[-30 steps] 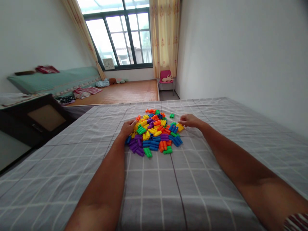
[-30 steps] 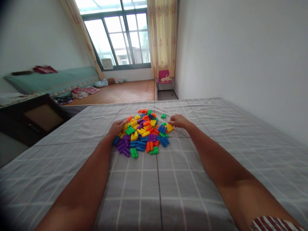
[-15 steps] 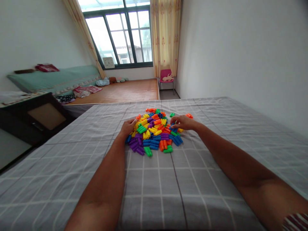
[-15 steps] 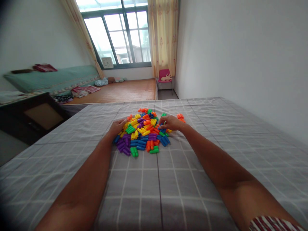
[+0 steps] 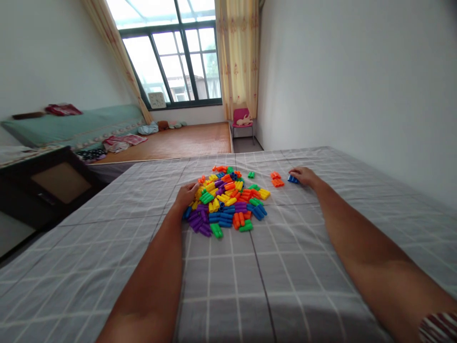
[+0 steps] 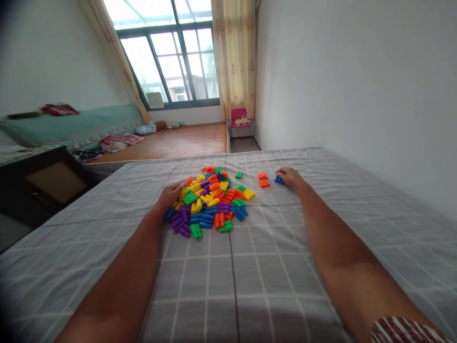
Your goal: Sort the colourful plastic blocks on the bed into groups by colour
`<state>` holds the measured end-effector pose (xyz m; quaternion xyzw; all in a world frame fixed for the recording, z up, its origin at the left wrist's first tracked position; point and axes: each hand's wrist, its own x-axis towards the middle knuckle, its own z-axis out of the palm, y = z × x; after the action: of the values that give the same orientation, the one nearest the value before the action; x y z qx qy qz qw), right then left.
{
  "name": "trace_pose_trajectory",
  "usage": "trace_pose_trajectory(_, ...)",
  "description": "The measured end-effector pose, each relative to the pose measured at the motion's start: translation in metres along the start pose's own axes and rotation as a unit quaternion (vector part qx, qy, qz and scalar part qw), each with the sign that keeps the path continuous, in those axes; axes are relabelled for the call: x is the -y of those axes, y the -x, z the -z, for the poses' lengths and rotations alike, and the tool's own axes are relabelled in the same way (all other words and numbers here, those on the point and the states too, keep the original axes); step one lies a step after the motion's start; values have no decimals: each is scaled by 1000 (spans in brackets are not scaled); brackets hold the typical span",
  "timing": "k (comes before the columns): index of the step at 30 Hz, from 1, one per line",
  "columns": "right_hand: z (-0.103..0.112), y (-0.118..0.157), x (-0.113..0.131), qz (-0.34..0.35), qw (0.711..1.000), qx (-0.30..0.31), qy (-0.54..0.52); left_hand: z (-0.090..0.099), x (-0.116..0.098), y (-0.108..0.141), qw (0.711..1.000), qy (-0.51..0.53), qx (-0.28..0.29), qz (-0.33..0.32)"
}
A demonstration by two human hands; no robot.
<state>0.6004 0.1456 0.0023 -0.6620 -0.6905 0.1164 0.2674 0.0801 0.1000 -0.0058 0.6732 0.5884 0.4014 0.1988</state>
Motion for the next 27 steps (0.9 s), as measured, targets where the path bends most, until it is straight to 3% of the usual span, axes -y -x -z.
trace_pose_trajectory(4, 2, 2, -13, -30, 999, -12, -43, 0, 1, 0, 1000, 19, -2, 5)
trace_pose_trajectory(11, 13, 6, -24, -33, 980, 108, -163, 0, 3, 0, 1000, 6, 4, -2)
trace_pose_trajectory(18, 8, 11, -21, -40, 983, 65, -168, 0, -2, 2, 1000, -18, 4, -8)
trace_pose_trajectory(20, 13, 15, -10, -45, 978, 77, -189, 0, -4, 3, 1000, -12, 4, -4)
trace_pose_trajectory(22, 21, 20, 11, -22, 966, 129, -222, -1, -7, 4, 1000, -3, 3, 2)
trace_pose_trajectory(27, 25, 36, 96, 145, 909, 320, -223, -3, -10, 6, 999, 15, -4, 34)
